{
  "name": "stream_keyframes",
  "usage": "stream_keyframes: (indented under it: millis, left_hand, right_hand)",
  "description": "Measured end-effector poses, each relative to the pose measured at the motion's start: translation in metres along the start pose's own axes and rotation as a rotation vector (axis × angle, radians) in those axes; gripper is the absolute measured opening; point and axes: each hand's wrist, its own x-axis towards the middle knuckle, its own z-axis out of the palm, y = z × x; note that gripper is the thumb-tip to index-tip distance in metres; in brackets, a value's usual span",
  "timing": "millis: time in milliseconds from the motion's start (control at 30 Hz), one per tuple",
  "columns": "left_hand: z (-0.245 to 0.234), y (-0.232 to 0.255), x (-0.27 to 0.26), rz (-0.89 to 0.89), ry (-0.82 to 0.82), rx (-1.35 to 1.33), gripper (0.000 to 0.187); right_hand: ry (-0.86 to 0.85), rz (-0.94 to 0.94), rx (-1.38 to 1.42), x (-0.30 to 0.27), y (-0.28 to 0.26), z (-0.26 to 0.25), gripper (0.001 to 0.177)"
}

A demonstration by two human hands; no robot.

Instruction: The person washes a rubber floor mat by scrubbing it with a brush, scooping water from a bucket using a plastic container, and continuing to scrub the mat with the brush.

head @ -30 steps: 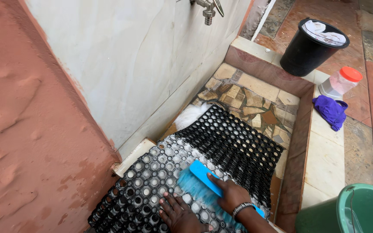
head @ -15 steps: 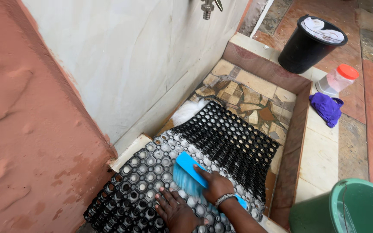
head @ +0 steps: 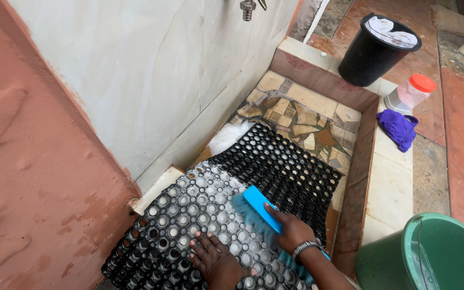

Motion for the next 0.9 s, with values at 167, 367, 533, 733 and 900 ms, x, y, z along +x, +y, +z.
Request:
stream_keyframes:
  millis: [167,367,533,733,900]
  left_hand:
    - [-0.011,0.006,-0.005,-0.047,-0.048,0.074,0.168]
    - [-0.011,0.006,-0.01,-0.053,-0.08,0.061,0.169]
    - [-0.008,0.005,-0.008,-0.037,-0.042,0.066,0.167]
    - [-0.009,0.005,0.002,-0.035,-0.134,0.087,0.163]
    - [-0.01,0.006,-0.003,-0.056,-0.082,0.095,0.166]
  right_hand:
    - [0.024,-0.068,0.009,-0.001,-0.054,0.015,0.083]
    - [-0.1,-0.15,-0.021,-0.028,0.011,0.009,0.09]
    - [0.04,0.043,-0.031,0.012,-0.044,0.012,0.086]
    - [-0.164,-0.127,-0.095,-0.038,-0.009,0.02,0.088]
    - [0.103,-0.037,-0.051,0.003,0.0,0.008,0.086]
